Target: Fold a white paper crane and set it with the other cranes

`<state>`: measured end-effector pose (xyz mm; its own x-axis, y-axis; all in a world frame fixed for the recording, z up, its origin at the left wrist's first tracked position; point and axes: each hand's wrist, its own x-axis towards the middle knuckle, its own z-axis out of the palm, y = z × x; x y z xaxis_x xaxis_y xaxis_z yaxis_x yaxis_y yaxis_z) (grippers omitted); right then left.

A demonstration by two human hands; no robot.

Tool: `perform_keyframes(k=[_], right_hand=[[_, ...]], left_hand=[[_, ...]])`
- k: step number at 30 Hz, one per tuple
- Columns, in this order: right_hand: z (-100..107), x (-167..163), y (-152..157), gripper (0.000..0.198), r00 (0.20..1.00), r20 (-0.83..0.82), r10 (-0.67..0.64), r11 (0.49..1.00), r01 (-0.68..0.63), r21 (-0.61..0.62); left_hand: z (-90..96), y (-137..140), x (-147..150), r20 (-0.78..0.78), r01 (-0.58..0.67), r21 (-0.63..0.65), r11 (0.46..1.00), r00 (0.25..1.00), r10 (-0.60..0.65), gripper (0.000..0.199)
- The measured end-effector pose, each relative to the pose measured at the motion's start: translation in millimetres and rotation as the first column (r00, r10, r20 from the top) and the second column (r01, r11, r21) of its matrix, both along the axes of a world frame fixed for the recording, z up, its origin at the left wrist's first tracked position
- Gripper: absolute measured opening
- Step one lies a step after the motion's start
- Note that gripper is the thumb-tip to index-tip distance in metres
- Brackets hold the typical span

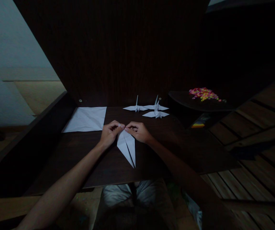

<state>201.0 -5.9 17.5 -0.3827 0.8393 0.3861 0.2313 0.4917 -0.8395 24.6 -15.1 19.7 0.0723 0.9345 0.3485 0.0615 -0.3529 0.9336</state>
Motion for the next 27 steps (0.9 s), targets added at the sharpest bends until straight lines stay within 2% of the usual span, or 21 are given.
perform_keyframes(k=[7,16,22,27], right_hand=[[3.1,-1.4,-1.9,0.024,0.994,-0.106,-0.013,0.996,0.004,-0.086],[-2.7,-0.7,2.1,0.017,0.995,-0.06,-0.083,0.996,0.08,-0.045],[-4.0,0.3,5.0,0.022,1.0,-0.026,-0.013,0.997,0.011,-0.074],[-3.1,3.6,4.5,0.023,1.0,-0.021,0.024,0.996,-0.025,-0.081]], left_hand=[[4.6,-3.1,5.0,-0.014,0.01,-0.032,0.999,1.0,-0.01,0.024],[5.6,-3.8,4.6,-0.084,0.027,-0.054,0.998,0.996,-0.032,0.023],[4.3,-0.9,0.9,-0.151,-0.021,0.03,0.999,0.988,0.026,0.019],[6.5,-0.3,0.4,-0.13,-0.034,0.056,0.998,0.991,0.041,0.019]])
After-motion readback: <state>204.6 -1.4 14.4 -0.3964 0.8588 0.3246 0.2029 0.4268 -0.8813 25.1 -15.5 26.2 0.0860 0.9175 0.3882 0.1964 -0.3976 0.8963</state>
